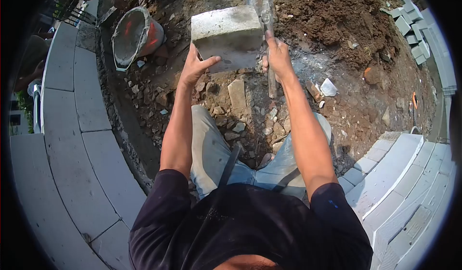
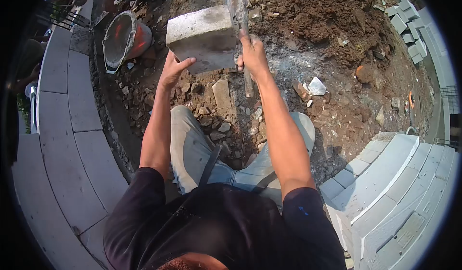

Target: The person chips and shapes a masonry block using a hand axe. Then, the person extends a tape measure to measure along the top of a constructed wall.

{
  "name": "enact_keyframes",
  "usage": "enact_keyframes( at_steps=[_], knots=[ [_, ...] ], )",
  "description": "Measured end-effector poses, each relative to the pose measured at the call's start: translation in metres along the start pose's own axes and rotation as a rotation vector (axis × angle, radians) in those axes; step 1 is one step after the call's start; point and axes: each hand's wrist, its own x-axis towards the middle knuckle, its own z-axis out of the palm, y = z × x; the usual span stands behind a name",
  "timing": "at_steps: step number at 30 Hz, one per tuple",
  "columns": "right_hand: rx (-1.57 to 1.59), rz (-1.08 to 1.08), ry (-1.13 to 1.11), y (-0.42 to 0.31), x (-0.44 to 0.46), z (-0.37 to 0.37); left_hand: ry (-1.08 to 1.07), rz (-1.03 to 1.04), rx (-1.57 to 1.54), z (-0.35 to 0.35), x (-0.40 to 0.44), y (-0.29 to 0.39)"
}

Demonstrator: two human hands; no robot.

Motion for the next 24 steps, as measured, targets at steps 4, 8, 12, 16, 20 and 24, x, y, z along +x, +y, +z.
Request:
enact_keyframes(
  at_steps=[4, 8, 12, 16, 20, 24],
  knots=[
    [-0.095, 0.021, 0.044, 0.02, 0.035, -0.006, -0.055, 0.209, 0.629, -0.018, 0.013, -0.024],
    [-0.25, 0.01, 0.027, 0.038, 0.036, -0.032, 0.066, 0.263, 0.869, 0.015, -0.002, -0.004],
    [-0.156, 0.002, 0.037, 0.039, 0.028, -0.028, -0.198, 0.341, 1.355, 0.059, -0.016, 0.0],
    [-0.13, -0.073, 0.126, 0.023, 0.004, -0.018, -0.085, 0.115, 1.243, 0.06, 0.004, 0.007],
    [-0.148, -0.25, 0.117, -0.022, -0.053, -0.033, -0.058, -0.028, 1.167, 0.022, 0.042, 0.005],
    [-0.175, -0.306, 0.229, -0.028, -0.075, -0.025, -0.091, 0.0, 1.206, 0.019, 0.035, 0.001]
  ],
)
